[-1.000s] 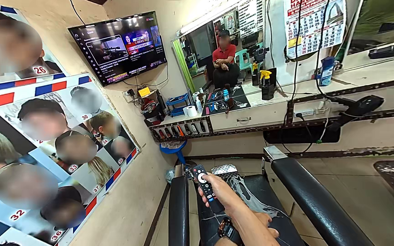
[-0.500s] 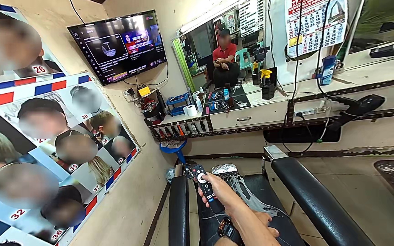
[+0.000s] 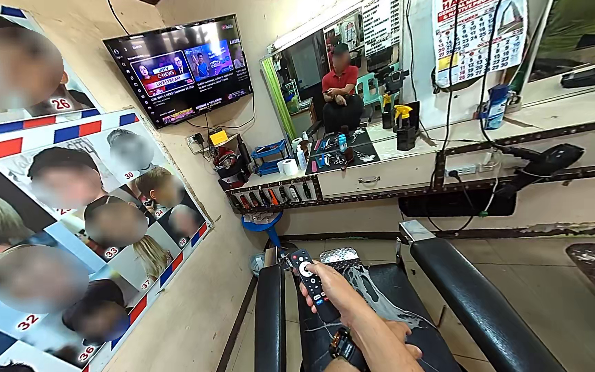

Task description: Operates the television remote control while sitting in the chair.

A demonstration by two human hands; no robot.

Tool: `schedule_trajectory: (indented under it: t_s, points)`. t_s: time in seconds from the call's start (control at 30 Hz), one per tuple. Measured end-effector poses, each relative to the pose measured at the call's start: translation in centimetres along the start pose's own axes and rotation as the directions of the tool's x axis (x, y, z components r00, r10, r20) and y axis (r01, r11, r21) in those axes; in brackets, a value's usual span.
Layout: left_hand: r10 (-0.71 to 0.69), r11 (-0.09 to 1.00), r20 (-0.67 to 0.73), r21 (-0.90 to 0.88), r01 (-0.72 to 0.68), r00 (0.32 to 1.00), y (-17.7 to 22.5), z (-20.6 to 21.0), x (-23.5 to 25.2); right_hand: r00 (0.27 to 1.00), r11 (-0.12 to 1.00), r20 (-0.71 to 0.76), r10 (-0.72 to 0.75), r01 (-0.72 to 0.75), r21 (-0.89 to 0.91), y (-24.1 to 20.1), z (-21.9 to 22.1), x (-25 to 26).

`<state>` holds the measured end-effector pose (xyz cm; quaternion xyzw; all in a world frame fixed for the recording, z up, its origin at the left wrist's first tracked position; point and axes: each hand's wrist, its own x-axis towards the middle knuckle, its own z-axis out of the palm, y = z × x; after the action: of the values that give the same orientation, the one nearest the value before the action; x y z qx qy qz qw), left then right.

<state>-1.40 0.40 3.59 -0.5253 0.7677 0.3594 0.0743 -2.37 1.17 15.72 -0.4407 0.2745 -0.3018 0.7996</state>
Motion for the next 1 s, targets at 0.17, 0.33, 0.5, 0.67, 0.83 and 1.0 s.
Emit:
schedule_trajectory:
  t_s: [0.17,0.33,0.5,0.67,0.83,1.0]
  points:
    - [0.008,1.0,-0.025,0.01,-0.008,1.0,-1.5,0.9,1.2,1.0,1.0,0.002,-0.011,0.011,-0.016,0.0,-0.1,0.0]
    - [0.016,1.0,-0.045,0.007,-0.015,0.999,-1.9,1.3,1.5,1.0,1.0,0.015,-0.011,0.011,0.0,0.0,-0.1,0.1]
    - [0.002,1.0,-0.025,-0.001,-0.002,1.0,-1.1,0.8,0.9,1.0,1.0,-0.005,0.003,-0.003,0.01,-0.1,0.0,0.0]
    - [-0.009,1.0,-0.007,-0.005,0.009,1.0,-0.7,0.5,0.8,1.0,1.0,0.0,-0.012,0.012,0.017,0.0,-0.1,0.0]
    - [-0.009,1.0,-0.028,0.006,0.009,1.0,-0.9,0.8,0.9,1.0,1.0,0.005,-0.005,0.005,-0.014,-0.1,0.0,0.0]
    - [-0.016,1.0,-0.025,-0.013,0.016,1.0,-0.3,0.5,0.4,1.0,1.0,0.008,-0.005,0.005,-0.013,-0.1,0.1,-0.1]
